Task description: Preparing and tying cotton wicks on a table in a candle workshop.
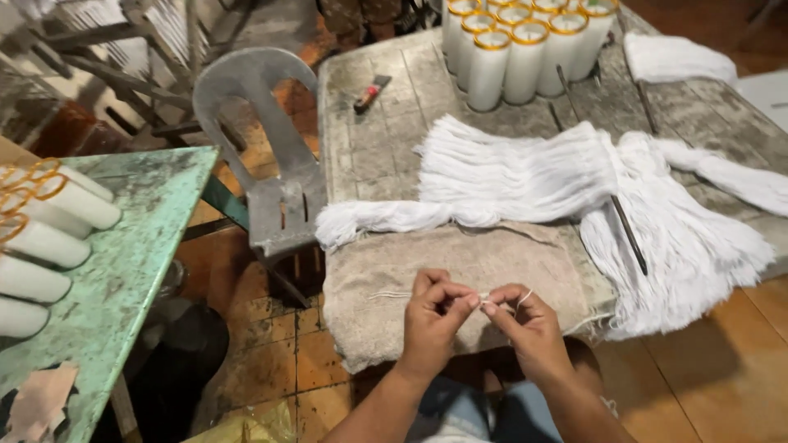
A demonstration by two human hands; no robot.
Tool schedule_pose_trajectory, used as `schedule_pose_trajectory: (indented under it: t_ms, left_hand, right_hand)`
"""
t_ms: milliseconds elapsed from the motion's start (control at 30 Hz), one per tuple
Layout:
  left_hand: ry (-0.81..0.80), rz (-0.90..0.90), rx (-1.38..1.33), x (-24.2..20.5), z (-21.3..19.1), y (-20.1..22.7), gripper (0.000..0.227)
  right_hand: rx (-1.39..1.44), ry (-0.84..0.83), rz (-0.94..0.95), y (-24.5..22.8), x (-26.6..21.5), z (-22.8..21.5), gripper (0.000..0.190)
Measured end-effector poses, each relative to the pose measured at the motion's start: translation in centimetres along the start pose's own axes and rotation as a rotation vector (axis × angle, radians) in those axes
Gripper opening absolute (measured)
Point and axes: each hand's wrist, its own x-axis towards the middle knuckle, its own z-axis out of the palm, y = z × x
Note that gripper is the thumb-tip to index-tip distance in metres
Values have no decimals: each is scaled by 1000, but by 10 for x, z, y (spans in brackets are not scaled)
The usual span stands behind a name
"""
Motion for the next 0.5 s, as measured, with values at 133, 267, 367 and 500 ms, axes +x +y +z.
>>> schedule_pose_trajectory:
  t_ms: [133, 267, 367, 500]
  left_hand:
    - [35, 437, 285, 3, 1, 27, 9]
    - [-119, 504, 411, 1, -4, 27, 6]
    - [-163, 450, 482, 1, -6, 19, 8]
    - [-262, -113, -124, 5, -10, 4, 5]
  right_hand:
    - [-306, -30, -200, -15, -2, 3, 5]
    - [-541, -31, -328, -40, -3, 13, 15]
    - [-678, -76, -473, -33, 2, 10, 24]
    - [-565, -36, -438, -29, -1, 17, 15]
